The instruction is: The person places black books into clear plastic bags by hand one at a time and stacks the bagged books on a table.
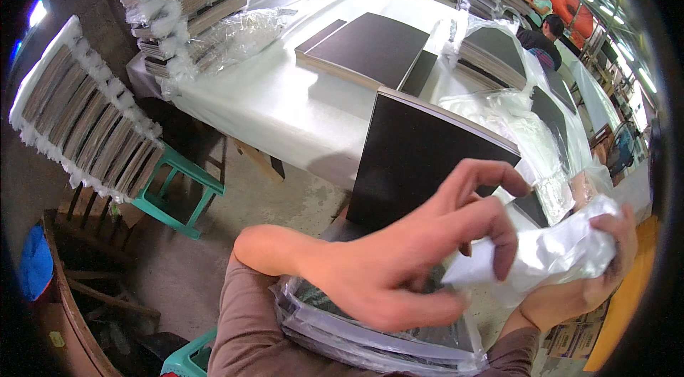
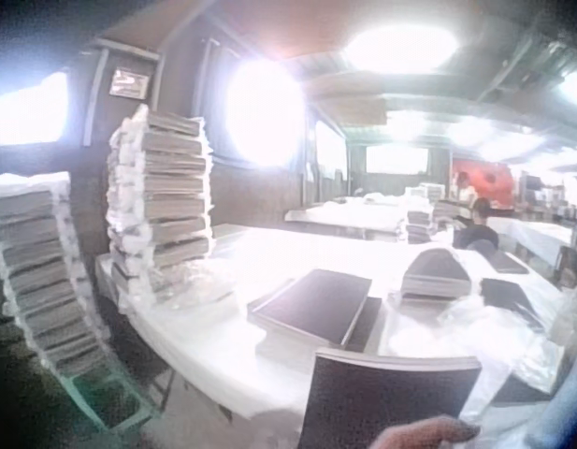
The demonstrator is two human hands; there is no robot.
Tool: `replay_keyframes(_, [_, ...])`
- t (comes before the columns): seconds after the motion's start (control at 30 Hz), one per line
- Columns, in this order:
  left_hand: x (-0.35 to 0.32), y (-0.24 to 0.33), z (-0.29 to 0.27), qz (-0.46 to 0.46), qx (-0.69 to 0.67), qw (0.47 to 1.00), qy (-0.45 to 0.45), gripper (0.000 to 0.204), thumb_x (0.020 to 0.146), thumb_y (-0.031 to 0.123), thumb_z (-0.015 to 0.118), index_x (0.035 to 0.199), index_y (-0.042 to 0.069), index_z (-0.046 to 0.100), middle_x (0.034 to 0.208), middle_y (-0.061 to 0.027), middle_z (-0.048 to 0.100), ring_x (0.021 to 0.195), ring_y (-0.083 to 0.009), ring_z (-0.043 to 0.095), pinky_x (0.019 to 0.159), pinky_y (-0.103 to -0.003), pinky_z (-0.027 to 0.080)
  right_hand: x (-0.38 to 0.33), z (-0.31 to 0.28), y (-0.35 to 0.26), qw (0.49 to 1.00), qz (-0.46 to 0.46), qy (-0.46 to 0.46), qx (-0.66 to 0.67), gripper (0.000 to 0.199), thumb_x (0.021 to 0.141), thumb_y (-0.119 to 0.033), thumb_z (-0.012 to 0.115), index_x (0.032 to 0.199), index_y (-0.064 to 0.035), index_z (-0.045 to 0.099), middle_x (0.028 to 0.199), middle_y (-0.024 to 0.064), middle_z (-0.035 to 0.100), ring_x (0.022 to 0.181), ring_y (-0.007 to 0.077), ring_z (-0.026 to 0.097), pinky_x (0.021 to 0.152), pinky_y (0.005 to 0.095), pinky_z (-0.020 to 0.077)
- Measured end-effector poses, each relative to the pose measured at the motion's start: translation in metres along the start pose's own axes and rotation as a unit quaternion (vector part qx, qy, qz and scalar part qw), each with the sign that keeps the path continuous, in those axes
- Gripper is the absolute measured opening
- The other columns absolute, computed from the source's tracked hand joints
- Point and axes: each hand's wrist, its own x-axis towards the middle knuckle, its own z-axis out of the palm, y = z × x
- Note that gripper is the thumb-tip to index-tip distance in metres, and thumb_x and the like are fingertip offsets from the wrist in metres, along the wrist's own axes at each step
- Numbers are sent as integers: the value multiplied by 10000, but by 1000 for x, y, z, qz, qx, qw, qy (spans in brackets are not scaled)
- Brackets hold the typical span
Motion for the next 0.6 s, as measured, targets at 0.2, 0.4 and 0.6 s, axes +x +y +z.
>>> replay_keyframes(0.2, [55, 35, 6, -118, 359, 877, -297, 396, 642, 29, 541, 1016, 21, 409, 1100, -206, 343, 991, -312, 444, 731, -389, 394, 12, 18, -18, 974, -89, -195, 72, 422, 566, -424, 590, 714, -30, 572, 624, 96, 431, 565, 255, 466, 528, 315, 321])
replay_keyframes(0.4, [54, 58, 28, -14, 527, 830, -180, 220, 623, 113, 557, 825, 38, 512, 868, -106, 456, 784, -215, 486, 607, -314, 375, 23, 10, -23, 904, -121, -390, 122, 383, 526, -316, 635, 818, -78, 565, 608, 68, 347, 461, 245, 396, 400, 329, 249])
replay_keyframes(0.6, [57, 71, 38, -73, 609, 756, -231, 147, 621, 184, 561, 673, 53, 600, 678, -28, 553, 624, -147, 525, 516, -265, 372, 15, 19, -23, 899, -162, -399, 85, 340, 518, -271, 623, 812, -109, 564, 627, 57, 368, 507, 253, 446, 437, 338, 302])
